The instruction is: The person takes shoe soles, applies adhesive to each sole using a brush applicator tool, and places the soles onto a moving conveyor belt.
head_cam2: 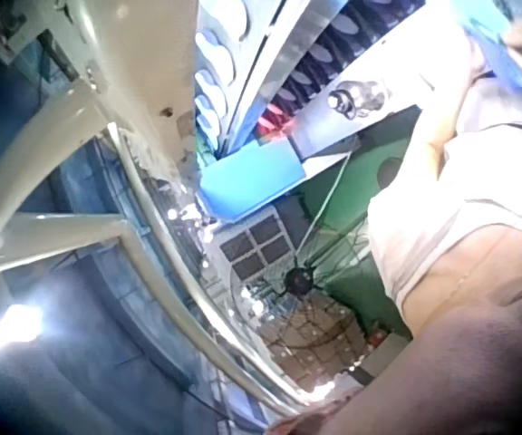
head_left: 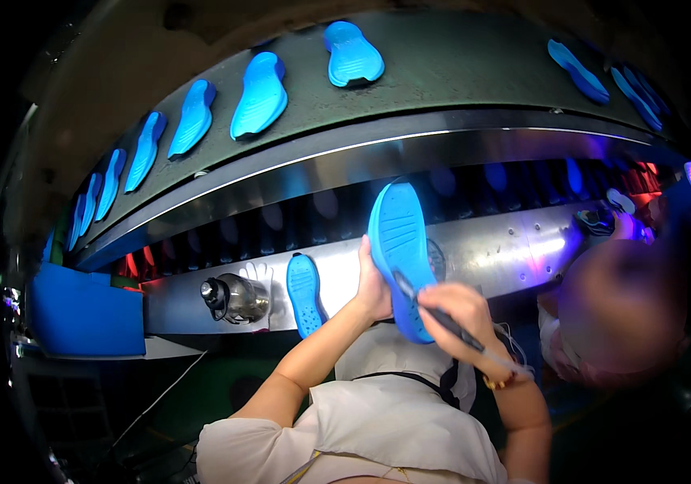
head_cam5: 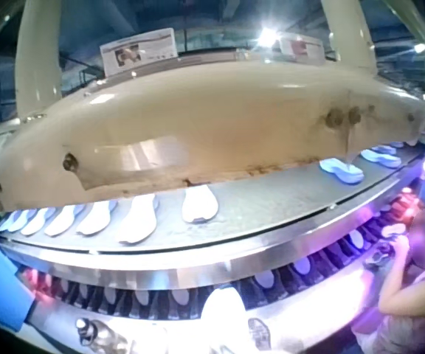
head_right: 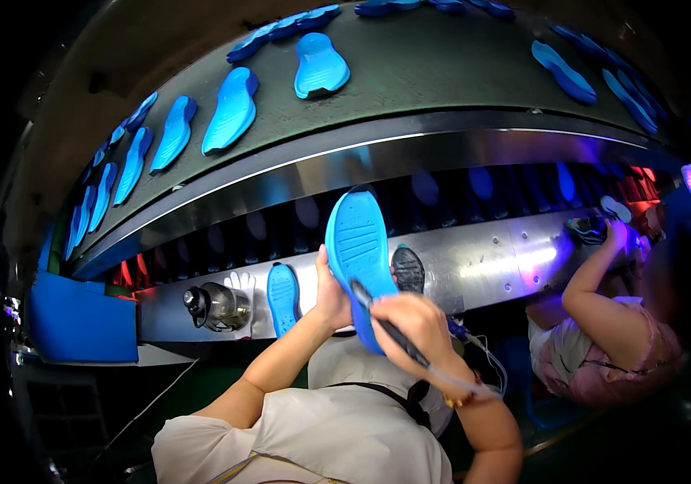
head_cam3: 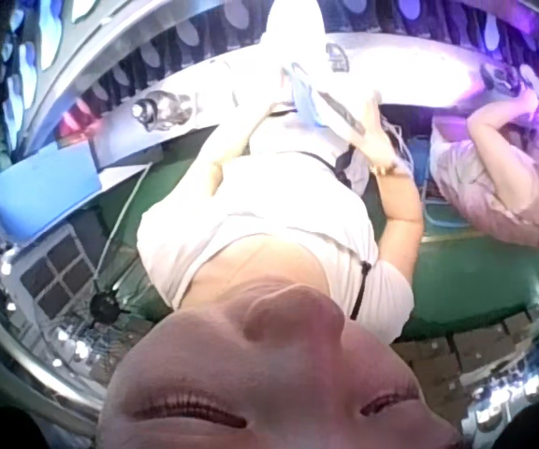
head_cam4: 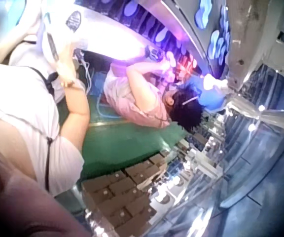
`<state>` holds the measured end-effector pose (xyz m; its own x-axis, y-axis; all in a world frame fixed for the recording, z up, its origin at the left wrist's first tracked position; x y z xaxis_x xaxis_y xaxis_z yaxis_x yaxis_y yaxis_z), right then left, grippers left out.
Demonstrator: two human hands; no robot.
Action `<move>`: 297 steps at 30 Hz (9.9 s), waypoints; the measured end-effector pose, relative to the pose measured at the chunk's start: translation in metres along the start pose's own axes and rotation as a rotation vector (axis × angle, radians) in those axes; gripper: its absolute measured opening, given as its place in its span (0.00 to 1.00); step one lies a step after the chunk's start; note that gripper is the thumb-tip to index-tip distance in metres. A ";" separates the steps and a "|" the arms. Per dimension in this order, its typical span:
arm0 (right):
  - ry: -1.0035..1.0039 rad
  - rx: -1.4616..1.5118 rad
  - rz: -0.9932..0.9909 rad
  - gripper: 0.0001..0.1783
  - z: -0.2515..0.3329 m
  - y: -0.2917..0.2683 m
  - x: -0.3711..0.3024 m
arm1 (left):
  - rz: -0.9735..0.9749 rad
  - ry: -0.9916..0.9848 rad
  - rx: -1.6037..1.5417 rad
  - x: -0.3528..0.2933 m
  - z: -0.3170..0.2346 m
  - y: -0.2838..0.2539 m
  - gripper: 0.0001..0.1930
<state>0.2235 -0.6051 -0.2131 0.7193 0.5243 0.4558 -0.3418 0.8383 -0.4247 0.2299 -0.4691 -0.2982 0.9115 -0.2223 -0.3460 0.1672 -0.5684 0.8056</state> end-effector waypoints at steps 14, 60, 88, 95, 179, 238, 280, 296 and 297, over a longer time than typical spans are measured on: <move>0.071 0.511 0.224 0.10 0.013 -0.028 0.027 | 0.059 -0.082 0.005 -0.019 -0.002 0.041 0.45; 0.373 0.752 0.109 0.13 0.010 -0.028 -0.001 | 0.335 0.100 0.015 -0.025 -0.043 0.056 0.31; 0.095 0.248 0.570 0.12 0.024 -0.075 0.018 | 0.093 -0.458 0.592 -0.035 -0.078 0.042 0.31; 0.159 0.196 0.412 0.12 0.024 -0.075 0.012 | 0.205 -0.327 0.612 -0.039 -0.105 0.029 0.30; 0.072 0.234 0.525 0.12 0.002 -0.053 0.045 | 0.064 -0.646 0.581 -0.002 -0.069 0.065 0.27; 0.737 0.569 -0.335 0.14 -0.092 -0.081 -0.073 | -0.024 0.996 2.091 0.333 -0.068 0.298 0.21; 0.509 0.545 -0.353 0.08 -0.089 -0.055 0.041 | 0.005 -0.036 -0.001 0.057 0.041 0.040 0.44; 0.213 0.314 -0.151 0.09 -0.039 -0.087 0.054 | 0.226 -0.110 -0.099 0.027 0.005 0.069 0.46; 0.092 0.287 -0.060 0.09 -0.030 -0.082 0.055 | 0.147 -0.112 -0.119 0.027 0.008 0.071 0.45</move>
<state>0.3094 -0.6495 -0.1769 0.7905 0.4681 0.3948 -0.4449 0.8821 -0.1550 0.2637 -0.5215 -0.2542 0.8829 -0.3863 -0.2671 0.0850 -0.4278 0.8998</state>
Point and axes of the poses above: each hand's wrist, its own x-axis towards the middle knuckle, its own y-axis out of the palm, z = x × y, the point moved 4 cm from there along x, towards the middle knuckle, and after that the axes turned 4 degrees about x, right-handed, at the moved point
